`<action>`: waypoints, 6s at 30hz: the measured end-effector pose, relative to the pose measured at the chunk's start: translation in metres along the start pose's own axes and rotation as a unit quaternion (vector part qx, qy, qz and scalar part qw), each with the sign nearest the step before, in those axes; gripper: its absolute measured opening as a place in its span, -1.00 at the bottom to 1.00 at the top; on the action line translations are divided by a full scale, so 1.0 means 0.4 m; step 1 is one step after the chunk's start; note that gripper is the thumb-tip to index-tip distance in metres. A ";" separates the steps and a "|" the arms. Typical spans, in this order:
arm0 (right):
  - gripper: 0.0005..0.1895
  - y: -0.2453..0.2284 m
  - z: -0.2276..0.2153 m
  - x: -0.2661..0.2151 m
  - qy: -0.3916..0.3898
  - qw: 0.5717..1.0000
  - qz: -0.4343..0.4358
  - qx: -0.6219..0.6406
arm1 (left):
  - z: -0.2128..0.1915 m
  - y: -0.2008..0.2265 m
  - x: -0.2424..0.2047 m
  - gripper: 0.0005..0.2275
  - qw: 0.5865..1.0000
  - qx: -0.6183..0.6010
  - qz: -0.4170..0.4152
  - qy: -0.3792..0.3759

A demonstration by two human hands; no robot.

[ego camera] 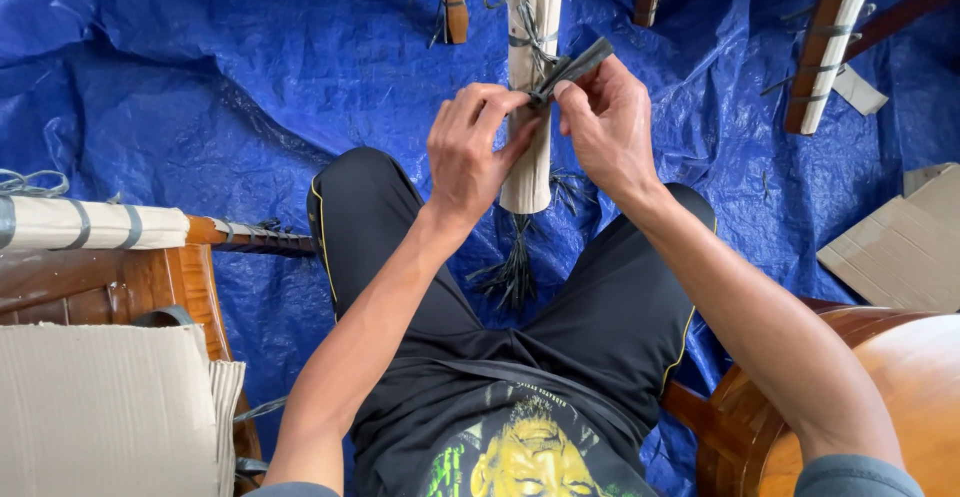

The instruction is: The person unwraps protective cardboard and plastic ties from the components of a wooden chair and prepares the pieces for assembly.

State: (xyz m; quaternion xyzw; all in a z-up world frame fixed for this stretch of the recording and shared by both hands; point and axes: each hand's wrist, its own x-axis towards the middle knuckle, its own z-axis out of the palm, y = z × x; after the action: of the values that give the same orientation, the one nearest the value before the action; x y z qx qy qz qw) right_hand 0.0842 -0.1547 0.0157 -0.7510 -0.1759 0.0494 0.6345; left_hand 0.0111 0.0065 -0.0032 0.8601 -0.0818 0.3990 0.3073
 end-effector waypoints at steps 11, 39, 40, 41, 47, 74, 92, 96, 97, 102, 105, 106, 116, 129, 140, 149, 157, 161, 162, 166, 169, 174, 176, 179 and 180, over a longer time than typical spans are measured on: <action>-0.91 -0.021 -0.002 -0.008 -0.003 1.000 -0.012 -0.006 | -0.014 0.000 0.030 -0.82 0.999 0.016 0.047 0.003; -0.77 0.103 -0.299 -0.113 -0.248 0.886 0.016 -0.391 | 0.494 -0.249 -0.674 -0.66 0.786 0.021 -0.389 -0.481; -0.77 0.100 -0.296 -0.112 -0.247 0.887 0.020 -0.391 | 0.504 -0.244 -0.682 -0.66 0.784 0.020 -0.388 -0.485; -0.78 0.097 -0.293 -0.110 -0.245 0.891 0.017 -0.382 | 0.516 -0.239 -0.691 -0.61 0.759 0.037 -0.421 -0.495; -0.78 0.099 -0.291 -0.108 -0.214 0.909 -0.006 -0.357 | 0.605 -0.315 -0.864 -0.66 0.769 -0.057 -0.509 -0.382; -0.52 0.126 -0.332 -0.064 -0.071 0.923 0.247 -0.285 | 0.382 0.067 -0.302 -0.78 0.610 -0.606 -0.489 -0.148; -0.70 0.167 -0.358 -0.027 -0.061 0.960 0.228 -0.149 | 0.384 0.060 -0.317 -0.83 0.544 -0.659 -0.494 -0.157; -0.77 0.160 -0.358 -0.031 -0.012 0.977 0.167 -0.130 | 0.392 0.042 -0.337 -0.79 0.570 -0.623 -0.509 -0.168; -0.77 0.159 -0.358 -0.031 -0.012 0.977 0.166 -0.130 | 0.390 0.039 -0.339 -0.79 0.570 -0.623 -0.508 -0.168; -0.77 0.148 -0.360 -0.033 0.054 0.980 0.120 -0.152 | 0.389 0.014 -0.366 -0.70 0.590 -0.592 -0.517 -0.186; -0.78 0.154 -0.361 -0.032 0.075 0.983 0.104 -0.132 | 0.397 -0.011 -0.396 -0.70 0.606 -0.568 -0.520 -0.200; -0.78 0.155 -0.363 -0.033 0.075 0.983 0.104 -0.132 | 0.397 -0.017 -0.403 -0.70 0.606 -0.568 -0.520 -0.200; -0.79 0.159 -0.370 -0.033 0.106 0.983 0.072 -0.131 | 0.396 -0.069 -0.465 -0.75 0.632 -0.526 -0.536 -0.193; -0.76 0.173 -0.389 -0.032 0.167 0.979 0.008 -0.115 | 0.411 -0.130 -0.538 -0.79 0.610 -0.500 -0.597 -0.147; -0.76 0.181 -0.400 -0.038 0.176 0.977 -0.032 -0.113 | 0.426 -0.265 -0.521 -0.76 0.585 -0.516 -0.625 -0.019; -0.75 0.161 -0.383 -0.041 0.139 0.963 -0.047 -0.227 | 0.317 -0.345 -0.355 -0.71 0.783 -0.419 -0.447 -0.109; -0.78 0.187 -0.316 -0.035 -0.018 0.991 0.089 -0.103 | 0.252 -0.362 -0.336 -0.76 0.793 -0.350 -0.490 -0.092; -0.81 0.199 -0.235 -0.006 -0.078 0.967 0.097 -0.224 | 0.240 -0.319 -0.267 -0.77 0.773 -0.414 -0.473 -0.085; -0.82 0.203 -0.211 0.008 -0.089 0.962 0.103 -0.238 | 0.248 -0.320 -0.259 -0.76 0.755 -0.446 -0.470 -0.097; -0.84 0.261 -0.086 0.084 -0.136 0.971 0.110 -0.161 | 0.254 -0.279 -0.206 -0.74 0.729 -0.444 -0.500 -0.147; -0.84 0.278 -0.011 0.111 -0.184 0.959 0.107 -0.185 | 0.288 -0.283 -0.220 -0.77 0.732 -0.425 -0.512 -0.145; -0.78 0.321 0.015 0.111 -0.195 0.965 -0.110 -0.139 | 0.231 -0.209 -0.155 -0.72 0.735 -0.500 -0.457 -0.018; -0.82 0.282 -0.017 0.098 -0.196 0.963 -0.036 -0.180 | 0.210 -0.226 -0.151 -0.70 0.751 -0.476 -0.458 -0.009; -0.86 0.214 -0.071 0.048 -0.185 0.962 0.052 -0.192 | 0.174 -0.240 -0.168 -0.68 0.758 -0.463 -0.459 0.009; -0.86 0.186 -0.086 0.033 -0.175 0.969 0.059 -0.164 | 0.158 -0.247 -0.172 -0.68 0.754 -0.472 -0.457 0.024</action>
State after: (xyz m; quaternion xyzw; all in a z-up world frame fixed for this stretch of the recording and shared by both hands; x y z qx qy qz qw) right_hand 0.1218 -0.1926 -0.0481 -0.8336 -0.2454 0.1878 0.4578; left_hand 0.0434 0.0408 -0.1307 0.5310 0.1508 0.1423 0.8216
